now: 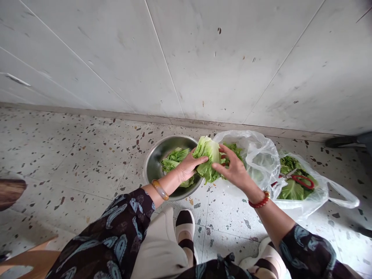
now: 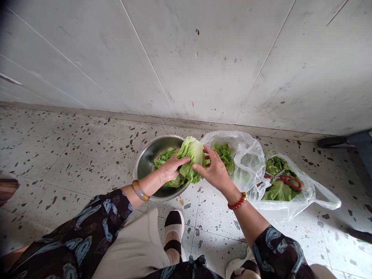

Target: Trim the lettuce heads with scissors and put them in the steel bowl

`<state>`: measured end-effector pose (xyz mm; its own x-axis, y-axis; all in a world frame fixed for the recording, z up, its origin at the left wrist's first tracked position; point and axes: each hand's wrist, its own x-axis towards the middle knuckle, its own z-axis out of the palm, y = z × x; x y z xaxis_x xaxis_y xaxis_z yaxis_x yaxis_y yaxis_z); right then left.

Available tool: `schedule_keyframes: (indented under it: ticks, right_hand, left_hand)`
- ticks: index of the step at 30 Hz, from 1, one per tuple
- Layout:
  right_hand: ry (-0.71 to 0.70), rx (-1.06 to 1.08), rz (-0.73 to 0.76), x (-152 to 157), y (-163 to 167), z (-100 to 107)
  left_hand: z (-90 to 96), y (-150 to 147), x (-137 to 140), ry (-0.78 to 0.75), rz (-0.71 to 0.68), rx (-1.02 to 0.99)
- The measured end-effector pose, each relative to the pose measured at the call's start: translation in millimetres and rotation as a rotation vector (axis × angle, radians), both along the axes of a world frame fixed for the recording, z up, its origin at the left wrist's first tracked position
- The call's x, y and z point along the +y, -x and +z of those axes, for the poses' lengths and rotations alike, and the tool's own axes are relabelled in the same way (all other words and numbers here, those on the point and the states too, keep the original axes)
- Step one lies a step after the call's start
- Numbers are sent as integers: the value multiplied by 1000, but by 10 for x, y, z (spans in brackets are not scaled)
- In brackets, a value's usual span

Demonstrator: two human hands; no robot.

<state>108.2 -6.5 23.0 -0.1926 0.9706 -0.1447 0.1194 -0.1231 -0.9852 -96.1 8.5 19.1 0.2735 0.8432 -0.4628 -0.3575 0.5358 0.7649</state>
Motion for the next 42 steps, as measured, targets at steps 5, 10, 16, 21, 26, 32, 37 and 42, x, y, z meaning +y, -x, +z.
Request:
schedule_keyframes:
  ticks: [5,10,16,21,26,32,37,42]
  right_hand:
    - [2,-25,11,12,36,-182]
    - [50,100,59,96,-76,-306]
    - [2,44,61,79,-87,-373]
    - [-72,-19,94,96,-91,-387]
    - [-57,-84,115,171,-145,-342]
    - [116,28,49,188,-121,-232]
    - [125,-64,13,266,-310,-15]
    - [151,13,-222,486,-714,19]
  left_hand:
    - [-46,37,-4,-18,-4,57]
    - [-116,95,12,-35,-23,112]
    - [-185,116,26,-11,-79,22]
    - [-252,175,25,-87,-50,38]
    - [-227,245,48,-82,-48,124]
    - [-212,258,50,-73,-47,101]
    - [-252,364,34,-56,-101,80]
    - [-319,564,2,-28,-174,56]
